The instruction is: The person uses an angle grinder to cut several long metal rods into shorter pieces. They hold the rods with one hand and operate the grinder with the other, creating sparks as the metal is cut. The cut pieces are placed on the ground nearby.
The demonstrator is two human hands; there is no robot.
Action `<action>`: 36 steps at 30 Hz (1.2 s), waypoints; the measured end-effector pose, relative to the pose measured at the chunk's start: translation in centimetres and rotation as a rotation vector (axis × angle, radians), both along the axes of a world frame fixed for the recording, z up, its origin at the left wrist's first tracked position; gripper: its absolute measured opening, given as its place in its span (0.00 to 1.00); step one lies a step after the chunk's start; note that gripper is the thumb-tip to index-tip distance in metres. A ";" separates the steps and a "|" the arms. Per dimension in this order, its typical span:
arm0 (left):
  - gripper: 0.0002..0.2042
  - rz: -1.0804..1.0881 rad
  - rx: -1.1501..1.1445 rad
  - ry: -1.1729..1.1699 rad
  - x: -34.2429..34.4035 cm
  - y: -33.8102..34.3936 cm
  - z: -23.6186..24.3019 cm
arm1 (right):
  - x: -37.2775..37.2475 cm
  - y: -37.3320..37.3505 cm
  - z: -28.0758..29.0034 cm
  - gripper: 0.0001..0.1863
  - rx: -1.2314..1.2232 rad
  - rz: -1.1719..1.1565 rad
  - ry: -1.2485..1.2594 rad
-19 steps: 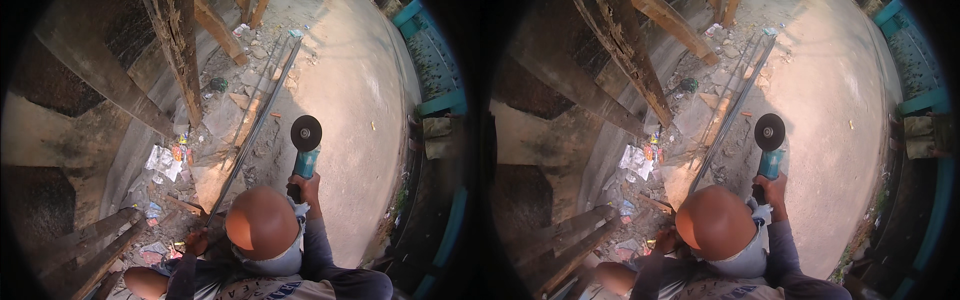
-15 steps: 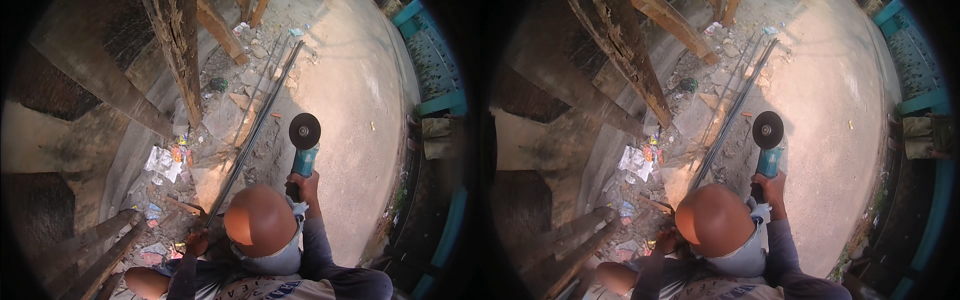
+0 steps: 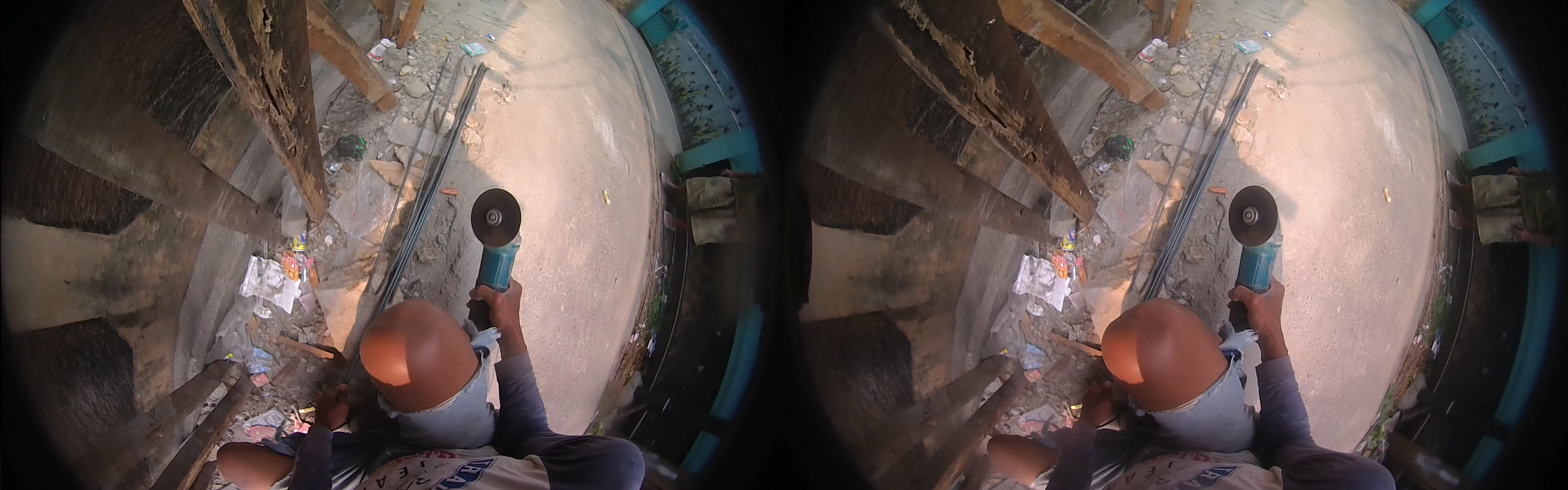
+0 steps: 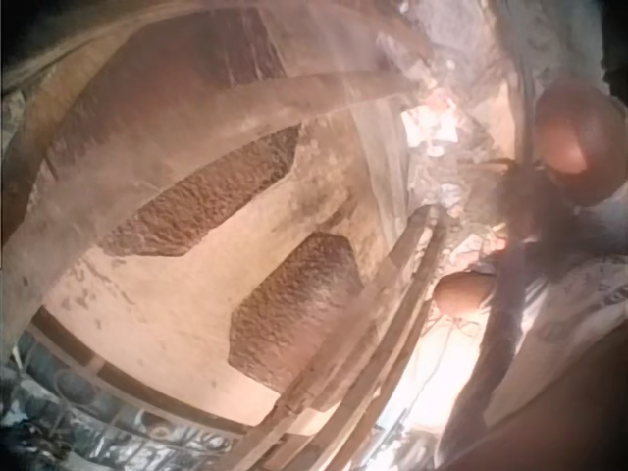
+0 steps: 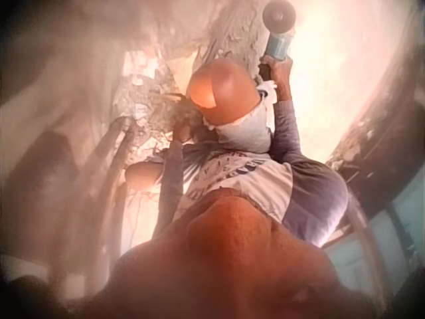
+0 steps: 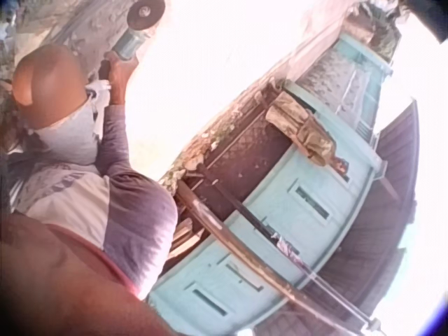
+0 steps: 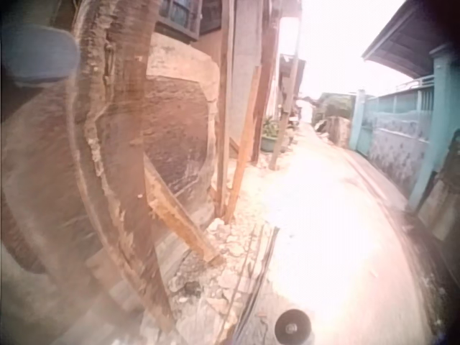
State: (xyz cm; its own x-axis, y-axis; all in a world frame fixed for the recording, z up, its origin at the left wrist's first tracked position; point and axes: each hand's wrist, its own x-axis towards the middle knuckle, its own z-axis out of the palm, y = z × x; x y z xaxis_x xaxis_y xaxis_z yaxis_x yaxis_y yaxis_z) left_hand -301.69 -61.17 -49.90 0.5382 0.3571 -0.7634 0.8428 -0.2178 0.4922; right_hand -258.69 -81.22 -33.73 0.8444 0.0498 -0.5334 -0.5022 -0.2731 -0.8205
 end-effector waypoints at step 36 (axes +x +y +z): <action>0.30 0.090 -0.031 -0.121 2.7 -0.5 1.8 | -1.2 2.9 -0.7 0.12 -0.149 0.115 -0.003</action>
State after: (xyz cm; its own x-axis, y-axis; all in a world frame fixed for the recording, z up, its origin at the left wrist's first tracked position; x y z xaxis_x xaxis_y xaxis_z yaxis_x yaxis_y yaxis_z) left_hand -298.98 -61.67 -48.15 0.5941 0.3854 -0.7061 0.7922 -0.1277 0.5968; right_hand -259.89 -78.35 -34.41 0.8395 0.0666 -0.5392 -0.4581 -0.4469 -0.7684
